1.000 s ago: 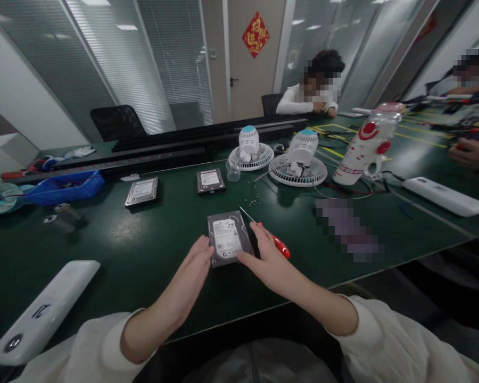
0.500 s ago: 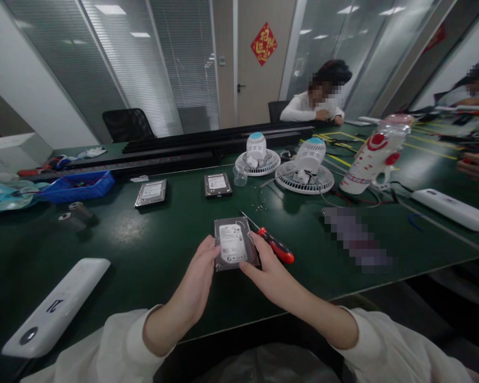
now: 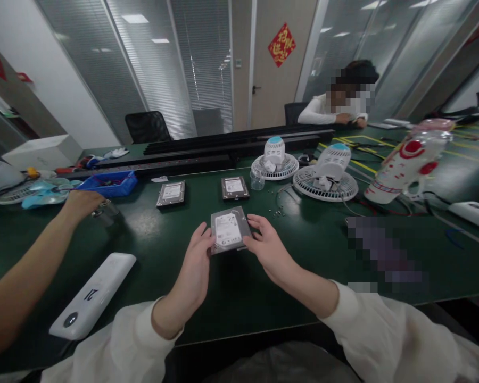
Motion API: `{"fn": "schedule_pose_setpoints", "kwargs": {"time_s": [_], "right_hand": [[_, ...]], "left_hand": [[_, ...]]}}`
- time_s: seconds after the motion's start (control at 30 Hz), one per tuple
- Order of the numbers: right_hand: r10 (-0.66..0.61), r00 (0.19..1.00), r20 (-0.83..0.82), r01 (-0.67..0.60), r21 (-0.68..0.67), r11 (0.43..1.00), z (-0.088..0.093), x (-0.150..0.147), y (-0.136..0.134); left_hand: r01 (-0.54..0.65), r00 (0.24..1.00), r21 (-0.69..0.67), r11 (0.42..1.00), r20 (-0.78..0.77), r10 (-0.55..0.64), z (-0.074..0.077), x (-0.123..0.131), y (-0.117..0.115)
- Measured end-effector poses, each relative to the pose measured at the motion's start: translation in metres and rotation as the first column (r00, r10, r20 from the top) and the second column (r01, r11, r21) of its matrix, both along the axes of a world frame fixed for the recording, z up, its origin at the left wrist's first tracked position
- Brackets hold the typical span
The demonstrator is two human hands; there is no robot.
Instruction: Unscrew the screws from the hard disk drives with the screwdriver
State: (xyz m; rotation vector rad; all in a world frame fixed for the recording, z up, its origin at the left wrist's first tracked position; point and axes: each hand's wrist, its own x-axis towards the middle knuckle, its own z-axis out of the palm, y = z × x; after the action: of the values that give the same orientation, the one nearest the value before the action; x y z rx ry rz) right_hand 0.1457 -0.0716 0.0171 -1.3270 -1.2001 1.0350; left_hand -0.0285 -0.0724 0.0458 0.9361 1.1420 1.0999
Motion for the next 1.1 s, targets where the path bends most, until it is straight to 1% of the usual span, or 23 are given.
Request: {"fn": "schedule_pose_setpoints", "kwargs": {"time_s": [0.03,0.07,0.17,0.23,0.3,0.37,0.47,0.63,0.77,0.87,1.0,1.1], "right_hand": [[0.005,1.0,-0.002,-0.005,-0.01,1.0,0.004,-0.007,0.012],[0.004,1.0,0.002,-0.004,-0.01,1.0,0.007,-0.014,0.025],[-0.015,0.999,0.048,0.015,0.005,1.0,0.014,-0.035,0.062],[-0.024,0.995,0.097,0.024,-0.001,1.0,0.014,-0.047,0.081],[-0.019,0.989,0.15,0.021,-0.016,1.0,0.012,-0.056,0.094],[-0.004,0.979,0.205,0.013,-0.038,0.999,0.009,-0.062,0.102],[0.034,0.956,0.293,-0.01,-0.082,0.997,0.007,-0.064,0.111],[0.094,0.89,0.446,-0.05,-0.109,0.993,0.011,-0.061,0.125],[0.104,0.799,0.592,-0.035,-0.126,0.991,0.017,-0.059,0.134],[0.104,0.719,0.687,-0.034,-0.114,0.993,0.021,-0.058,0.138],[0.156,0.637,0.755,-0.09,-0.128,0.988,0.024,-0.056,0.143],[0.207,0.6,0.773,-0.151,-0.144,0.978,0.028,-0.054,0.146]], "left_hand": [[0.004,0.998,0.051,0.999,-0.062,0.0,0.0,-0.006,0.013],[0.032,0.993,0.081,0.996,-0.117,-0.023,0.001,-0.011,0.026],[0.082,0.969,0.129,0.988,-0.243,-0.049,0.0,-0.027,0.065],[0.123,0.95,0.143,0.982,-0.305,-0.075,-0.003,-0.036,0.086],[0.145,0.929,0.18,0.973,-0.363,-0.071,-0.01,-0.043,0.1],[0.136,0.917,0.196,0.971,-0.395,-0.049,-0.019,-0.049,0.11],[0.161,0.894,0.225,0.961,-0.446,-0.045,-0.029,-0.054,0.124],[0.194,0.83,0.248,0.949,-0.558,-0.024,-0.033,-0.059,0.15],[0.222,0.746,0.252,0.942,-0.666,0.002,-0.033,-0.063,0.168],[0.229,0.675,0.254,0.94,-0.737,0.035,-0.033,-0.065,0.176],[0.244,0.576,0.272,0.931,-0.813,0.087,-0.033,-0.064,0.181],[0.257,0.502,0.283,0.924,-0.856,0.122,-0.031,-0.06,0.186]]}}
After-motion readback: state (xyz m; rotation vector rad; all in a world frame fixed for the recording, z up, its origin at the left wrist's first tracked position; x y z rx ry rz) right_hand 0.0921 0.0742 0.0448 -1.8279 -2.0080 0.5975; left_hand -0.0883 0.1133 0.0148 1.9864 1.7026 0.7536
